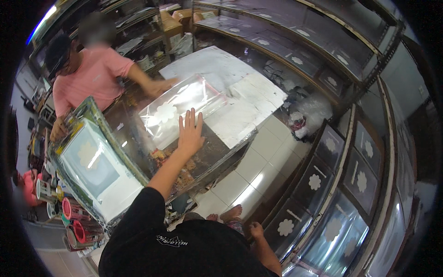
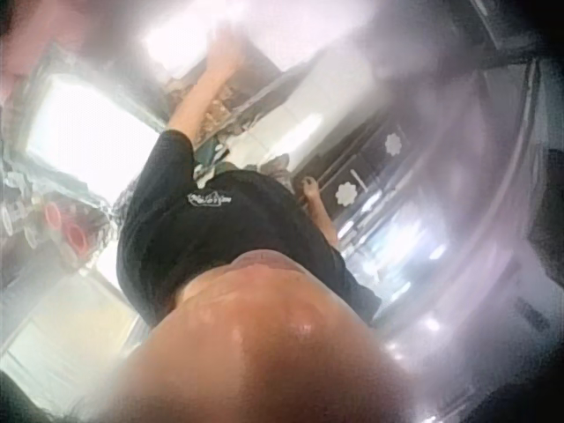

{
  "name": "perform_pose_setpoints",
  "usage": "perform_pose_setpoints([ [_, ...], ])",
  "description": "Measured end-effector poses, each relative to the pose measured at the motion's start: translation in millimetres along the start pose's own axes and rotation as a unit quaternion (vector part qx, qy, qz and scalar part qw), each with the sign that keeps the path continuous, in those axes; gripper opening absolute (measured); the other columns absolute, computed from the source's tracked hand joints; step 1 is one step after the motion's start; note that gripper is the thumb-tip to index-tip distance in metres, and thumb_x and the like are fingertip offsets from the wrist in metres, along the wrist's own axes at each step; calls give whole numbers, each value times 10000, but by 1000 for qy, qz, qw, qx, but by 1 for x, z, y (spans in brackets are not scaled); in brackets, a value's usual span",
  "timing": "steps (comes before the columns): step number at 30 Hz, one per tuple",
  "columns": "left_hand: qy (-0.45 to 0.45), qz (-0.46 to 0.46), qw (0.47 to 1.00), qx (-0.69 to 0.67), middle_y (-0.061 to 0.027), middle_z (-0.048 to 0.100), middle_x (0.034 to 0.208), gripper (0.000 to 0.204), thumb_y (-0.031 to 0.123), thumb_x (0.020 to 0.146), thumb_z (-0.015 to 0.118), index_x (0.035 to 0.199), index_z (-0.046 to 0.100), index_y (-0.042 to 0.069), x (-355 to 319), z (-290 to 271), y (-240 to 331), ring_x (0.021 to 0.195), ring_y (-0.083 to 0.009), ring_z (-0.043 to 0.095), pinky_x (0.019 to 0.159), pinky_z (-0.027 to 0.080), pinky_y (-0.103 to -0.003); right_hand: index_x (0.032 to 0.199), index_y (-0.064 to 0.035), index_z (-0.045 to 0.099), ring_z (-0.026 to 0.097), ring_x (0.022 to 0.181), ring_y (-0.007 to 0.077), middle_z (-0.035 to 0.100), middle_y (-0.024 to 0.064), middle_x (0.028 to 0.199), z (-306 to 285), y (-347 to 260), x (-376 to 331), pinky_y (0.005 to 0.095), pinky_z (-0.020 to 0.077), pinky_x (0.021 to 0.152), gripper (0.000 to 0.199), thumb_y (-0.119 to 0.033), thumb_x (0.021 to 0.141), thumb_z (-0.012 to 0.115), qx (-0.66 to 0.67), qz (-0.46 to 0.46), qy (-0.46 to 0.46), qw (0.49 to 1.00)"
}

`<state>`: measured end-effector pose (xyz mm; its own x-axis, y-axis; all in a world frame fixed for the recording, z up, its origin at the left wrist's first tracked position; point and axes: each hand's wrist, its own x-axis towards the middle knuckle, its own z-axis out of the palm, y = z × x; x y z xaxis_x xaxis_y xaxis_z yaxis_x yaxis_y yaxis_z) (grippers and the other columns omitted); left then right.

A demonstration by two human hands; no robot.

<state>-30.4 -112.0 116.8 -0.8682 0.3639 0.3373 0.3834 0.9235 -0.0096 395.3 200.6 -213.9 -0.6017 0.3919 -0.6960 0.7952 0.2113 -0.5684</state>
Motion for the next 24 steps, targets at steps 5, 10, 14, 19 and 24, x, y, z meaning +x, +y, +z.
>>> perform_pose_setpoints([
  [5,-74,1,996,45,-176,404,1525,647,143,876,587,1483,392,33,49,53,-14,1376,-329,421,1173,236,-581,1207,13,639,689,991,265,708,176,1105,9,44,-1,361,525,898,361,-196,912,638,73,-2,13,997],
  [10,-17,35,999,8,-124,574,1380,438,112,910,527,1335,559,15,58,56,-5,1272,-304,522,1137,294,-571,1197,-5,629,655,867,187,681,95,961,10,52,-18,323,534,756,301,-157,938,633,221,29,36,974],
  [14,41,144,989,-9,-149,558,1390,443,106,896,540,1324,558,-7,23,30,52,1288,-328,499,1135,284,-597,1318,-94,538,572,741,114,597,3,904,-29,-99,-58,264,483,628,364,-210,985,626,335,-72,5,939],
  [19,24,259,957,-126,-162,528,1418,460,140,879,569,1310,562,-21,-61,-11,134,1341,-359,450,1143,239,-646,1490,-77,367,468,1329,350,307,143,1569,-86,-280,-110,463,412,1088,540,-296,1031,548,549,-237,-173,783],
  [24,-5,340,926,-167,-164,520,1428,484,153,872,580,1328,556,-8,-128,-32,177,1374,-362,423,1147,220,-666,1424,-32,468,517,1309,258,428,143,1498,-102,-330,-118,372,473,1032,440,-169,1015,559,436,-260,-106,855],
])
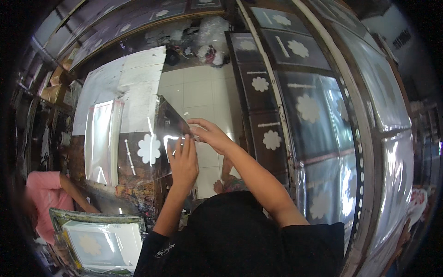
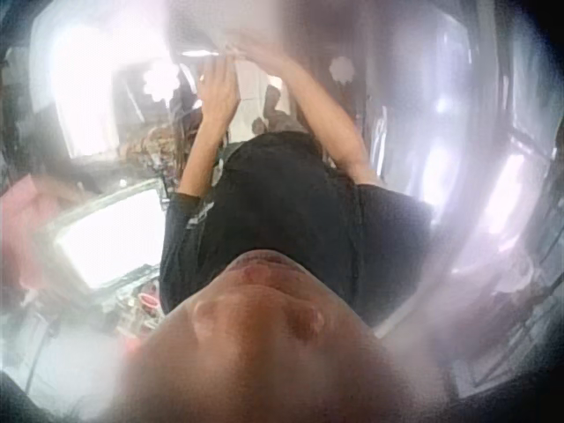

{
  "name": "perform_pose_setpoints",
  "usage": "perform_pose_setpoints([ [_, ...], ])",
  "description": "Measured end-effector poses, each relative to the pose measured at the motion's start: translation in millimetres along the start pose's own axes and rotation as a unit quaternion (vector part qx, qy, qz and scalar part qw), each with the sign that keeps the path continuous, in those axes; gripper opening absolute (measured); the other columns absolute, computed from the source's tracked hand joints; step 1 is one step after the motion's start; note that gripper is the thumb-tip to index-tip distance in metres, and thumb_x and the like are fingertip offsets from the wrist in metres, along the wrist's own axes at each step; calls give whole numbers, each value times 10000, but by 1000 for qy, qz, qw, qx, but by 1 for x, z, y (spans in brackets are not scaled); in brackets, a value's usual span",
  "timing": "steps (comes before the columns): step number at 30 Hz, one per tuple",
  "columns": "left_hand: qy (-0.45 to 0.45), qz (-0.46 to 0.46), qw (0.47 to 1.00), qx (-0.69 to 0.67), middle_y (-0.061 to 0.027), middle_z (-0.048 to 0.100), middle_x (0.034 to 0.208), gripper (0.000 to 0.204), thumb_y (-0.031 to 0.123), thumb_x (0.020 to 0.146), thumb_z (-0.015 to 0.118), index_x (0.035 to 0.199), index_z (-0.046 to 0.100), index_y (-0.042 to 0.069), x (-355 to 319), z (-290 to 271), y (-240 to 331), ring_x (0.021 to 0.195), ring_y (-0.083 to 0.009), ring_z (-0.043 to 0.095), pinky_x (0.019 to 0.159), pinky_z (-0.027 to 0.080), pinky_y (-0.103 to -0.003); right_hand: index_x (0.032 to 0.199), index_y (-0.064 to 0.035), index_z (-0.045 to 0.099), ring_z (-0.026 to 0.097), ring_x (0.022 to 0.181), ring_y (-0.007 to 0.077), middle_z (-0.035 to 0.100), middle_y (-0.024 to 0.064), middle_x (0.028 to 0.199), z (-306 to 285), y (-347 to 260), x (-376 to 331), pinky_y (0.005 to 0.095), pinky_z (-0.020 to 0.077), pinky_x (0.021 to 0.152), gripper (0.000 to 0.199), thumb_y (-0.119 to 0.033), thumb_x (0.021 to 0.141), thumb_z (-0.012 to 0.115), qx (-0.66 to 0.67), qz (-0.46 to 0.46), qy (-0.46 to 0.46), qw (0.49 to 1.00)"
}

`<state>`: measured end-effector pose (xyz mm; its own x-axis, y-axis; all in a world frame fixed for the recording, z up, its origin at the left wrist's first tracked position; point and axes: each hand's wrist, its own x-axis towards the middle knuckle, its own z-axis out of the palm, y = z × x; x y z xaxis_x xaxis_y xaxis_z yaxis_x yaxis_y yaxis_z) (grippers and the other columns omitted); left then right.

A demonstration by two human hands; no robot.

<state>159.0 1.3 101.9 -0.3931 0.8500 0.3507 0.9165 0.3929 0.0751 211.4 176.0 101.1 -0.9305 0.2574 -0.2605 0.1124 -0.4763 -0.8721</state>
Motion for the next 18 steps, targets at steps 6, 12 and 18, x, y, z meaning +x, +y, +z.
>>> perform_pose_setpoints([
  [6,-73,87,989,-96,-177,502,1451,505,195,864,591,1322,556,-14,-36,24,63,1383,-358,422,1123,237,-692,1299,15,580,662,1049,201,620,138,1268,-35,46,-51,314,545,870,359,-110,964,604,-97,-22,161,982],
  [12,-162,143,957,-193,-203,401,1521,540,257,925,611,1371,503,-27,-66,45,109,1416,-381,359,1132,234,-667,1259,-15,619,667,875,137,716,108,998,-84,105,-99,279,532,787,346,-17,918,562,-203,20,240,949],
  [18,-253,130,913,-293,-249,405,1498,604,283,891,662,1376,495,-34,-105,63,119,1413,-412,347,1147,217,-652,1341,-31,580,657,844,94,703,55,908,-125,140,-104,235,528,731,405,40,946,526,-179,40,324,928],
])
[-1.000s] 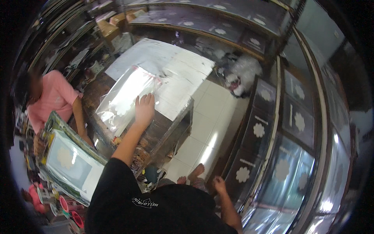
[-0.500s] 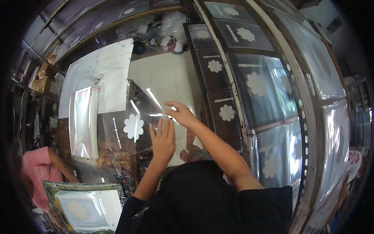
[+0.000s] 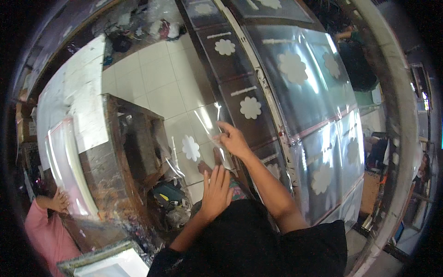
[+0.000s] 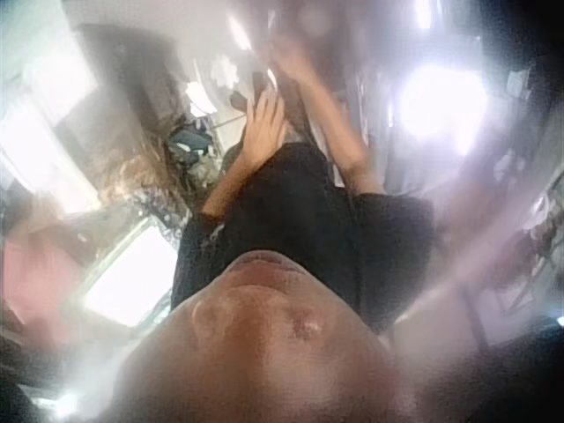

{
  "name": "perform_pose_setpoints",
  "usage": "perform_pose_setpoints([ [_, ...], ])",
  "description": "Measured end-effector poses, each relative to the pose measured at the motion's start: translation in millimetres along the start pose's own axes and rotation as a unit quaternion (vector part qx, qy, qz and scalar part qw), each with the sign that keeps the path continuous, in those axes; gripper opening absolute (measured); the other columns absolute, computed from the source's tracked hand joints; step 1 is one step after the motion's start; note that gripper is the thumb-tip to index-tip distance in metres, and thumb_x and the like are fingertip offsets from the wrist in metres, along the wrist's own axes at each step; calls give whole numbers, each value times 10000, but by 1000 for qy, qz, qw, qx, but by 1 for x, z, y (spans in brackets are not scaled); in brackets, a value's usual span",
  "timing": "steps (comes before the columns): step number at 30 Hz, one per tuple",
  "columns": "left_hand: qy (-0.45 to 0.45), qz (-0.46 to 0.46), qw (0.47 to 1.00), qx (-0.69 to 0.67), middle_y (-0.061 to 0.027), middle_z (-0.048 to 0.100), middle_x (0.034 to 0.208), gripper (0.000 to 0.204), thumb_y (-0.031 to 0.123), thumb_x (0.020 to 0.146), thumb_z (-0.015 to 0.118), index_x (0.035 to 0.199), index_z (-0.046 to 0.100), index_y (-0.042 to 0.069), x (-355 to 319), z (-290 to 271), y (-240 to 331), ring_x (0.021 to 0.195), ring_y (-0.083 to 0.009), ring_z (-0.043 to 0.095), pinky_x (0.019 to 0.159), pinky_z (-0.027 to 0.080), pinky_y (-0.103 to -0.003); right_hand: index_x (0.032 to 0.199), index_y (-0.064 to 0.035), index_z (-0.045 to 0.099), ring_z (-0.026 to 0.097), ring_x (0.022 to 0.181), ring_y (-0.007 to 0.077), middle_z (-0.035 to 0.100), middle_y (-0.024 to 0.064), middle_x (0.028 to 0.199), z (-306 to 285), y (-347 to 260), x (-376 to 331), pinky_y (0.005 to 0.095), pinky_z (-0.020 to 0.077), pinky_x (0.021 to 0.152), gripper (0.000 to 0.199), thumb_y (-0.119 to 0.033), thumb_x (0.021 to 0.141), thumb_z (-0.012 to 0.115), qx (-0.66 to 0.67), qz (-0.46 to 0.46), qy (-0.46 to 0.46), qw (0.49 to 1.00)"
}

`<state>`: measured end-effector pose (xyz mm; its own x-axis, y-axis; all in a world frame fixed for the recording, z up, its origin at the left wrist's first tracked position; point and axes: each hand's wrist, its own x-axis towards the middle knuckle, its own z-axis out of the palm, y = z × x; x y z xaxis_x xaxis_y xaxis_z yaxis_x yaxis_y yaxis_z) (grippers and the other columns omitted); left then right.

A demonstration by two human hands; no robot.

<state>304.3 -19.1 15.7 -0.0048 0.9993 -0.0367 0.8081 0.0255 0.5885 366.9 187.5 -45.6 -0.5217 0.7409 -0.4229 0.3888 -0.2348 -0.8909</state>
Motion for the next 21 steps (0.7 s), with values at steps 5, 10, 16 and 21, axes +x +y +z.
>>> perform_pose_setpoints([
  [5,-11,-117,991,-69,-240,449,1459,594,248,868,668,1361,508,-42,-46,73,-33,1395,-403,378,1161,233,-627,1411,-101,550,641,875,66,706,37,1123,-53,50,63,216,498,735,521,10,904,589,-103,34,57,992],
  [10,-73,-291,949,-98,-284,437,1446,646,235,849,676,1391,457,-40,-128,187,-84,1372,-445,390,1154,227,-647,1486,-58,417,677,1034,182,565,73,1403,-108,75,84,304,528,849,582,-4,930,583,88,-4,169,982],
  [16,-241,-327,909,-96,-300,440,1431,627,310,871,643,1379,465,-12,-197,255,-102,1346,-461,419,1115,277,-666,1430,-22,432,551,1241,314,462,167,1441,-211,193,67,409,489,1006,584,-13,894,662,0,-46,323,945],
  [21,-229,-332,907,-118,-310,406,1470,609,335,900,615,1376,477,-18,-205,280,-102,1352,-483,409,1113,308,-632,1373,-54,461,562,1209,286,511,100,1280,-286,269,38,366,511,966,493,-51,925,667,175,-134,375,900],
])
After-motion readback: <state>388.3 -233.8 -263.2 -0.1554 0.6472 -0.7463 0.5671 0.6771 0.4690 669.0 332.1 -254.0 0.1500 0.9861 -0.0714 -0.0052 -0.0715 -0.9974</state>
